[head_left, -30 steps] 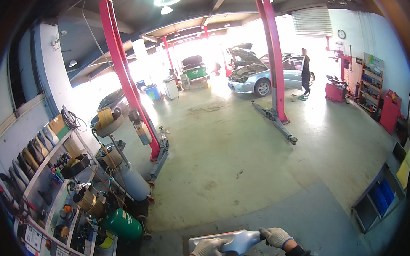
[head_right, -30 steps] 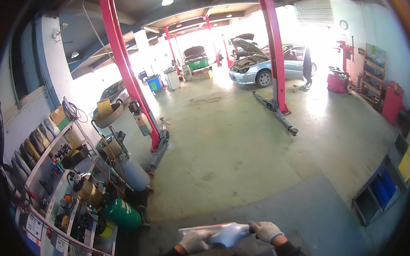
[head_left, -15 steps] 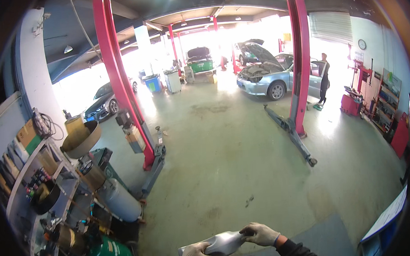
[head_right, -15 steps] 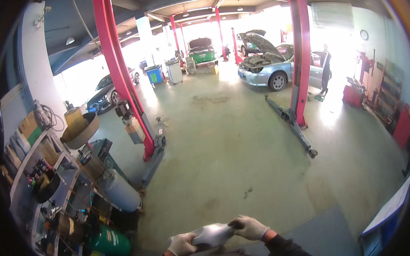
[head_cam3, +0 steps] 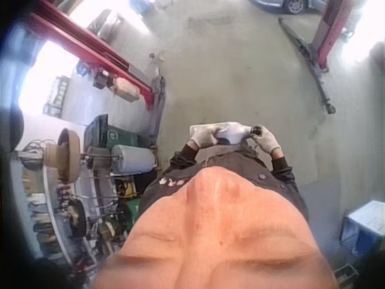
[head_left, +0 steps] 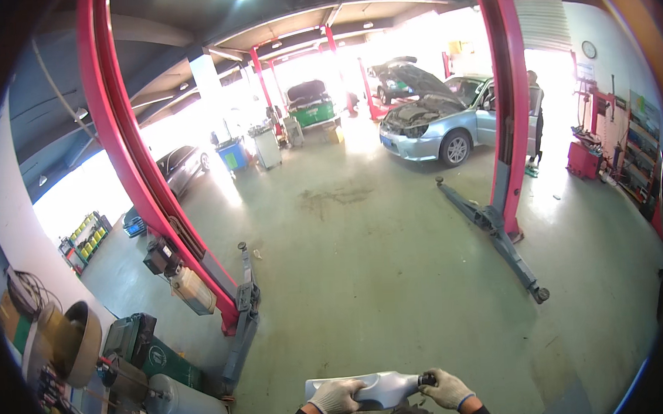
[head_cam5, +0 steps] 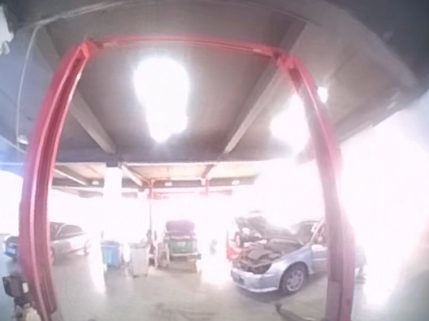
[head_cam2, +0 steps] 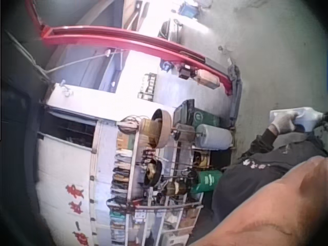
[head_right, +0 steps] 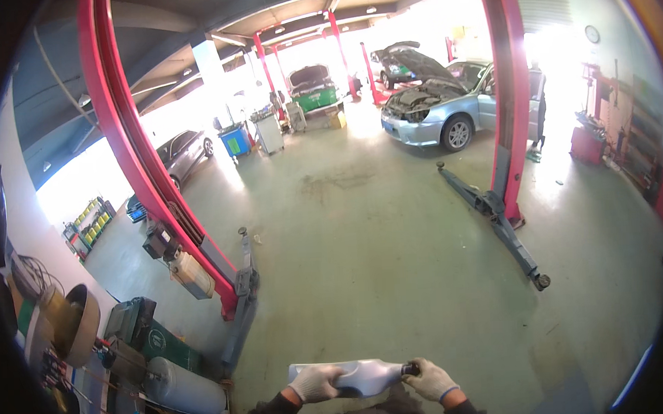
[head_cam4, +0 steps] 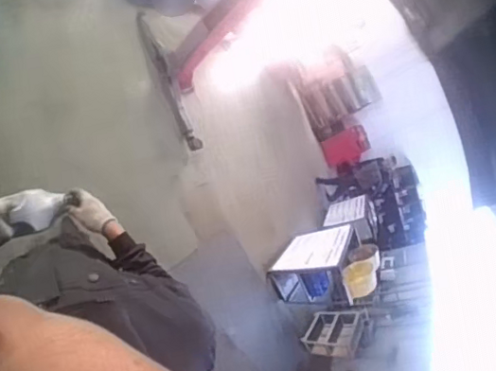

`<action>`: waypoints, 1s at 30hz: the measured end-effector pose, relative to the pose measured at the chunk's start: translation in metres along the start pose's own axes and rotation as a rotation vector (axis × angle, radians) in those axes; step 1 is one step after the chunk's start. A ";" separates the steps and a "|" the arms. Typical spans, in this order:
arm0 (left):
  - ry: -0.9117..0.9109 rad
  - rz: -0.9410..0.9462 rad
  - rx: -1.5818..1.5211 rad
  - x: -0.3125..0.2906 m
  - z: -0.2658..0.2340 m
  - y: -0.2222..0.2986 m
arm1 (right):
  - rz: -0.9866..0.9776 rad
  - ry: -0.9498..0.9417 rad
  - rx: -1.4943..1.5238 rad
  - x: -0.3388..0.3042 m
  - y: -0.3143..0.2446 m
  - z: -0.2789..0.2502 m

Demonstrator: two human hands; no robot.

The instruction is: The person retrieves a plastic bottle of fluid and several metal probes from a storage area, then walks to a decarbonization machine. They connect the probes to the machine and operate its controls while seated on the floor.

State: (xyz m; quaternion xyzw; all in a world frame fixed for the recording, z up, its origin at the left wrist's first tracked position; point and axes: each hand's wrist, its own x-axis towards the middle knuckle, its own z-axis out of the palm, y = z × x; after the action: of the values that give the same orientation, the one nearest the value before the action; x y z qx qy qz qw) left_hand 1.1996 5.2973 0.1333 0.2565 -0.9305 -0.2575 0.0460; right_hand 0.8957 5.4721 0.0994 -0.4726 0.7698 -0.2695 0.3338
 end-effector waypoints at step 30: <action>0.065 -0.070 -0.112 0.962 -0.474 -0.778 | 0.290 0.342 0.922 1.219 -0.171 -0.132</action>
State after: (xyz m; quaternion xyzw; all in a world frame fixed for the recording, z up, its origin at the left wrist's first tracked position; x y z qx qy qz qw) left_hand 0.8241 4.0274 0.1066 0.2940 -0.9031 -0.3023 0.0816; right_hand 0.4856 4.3093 -0.0084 -0.1139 0.6721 -0.6055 0.4107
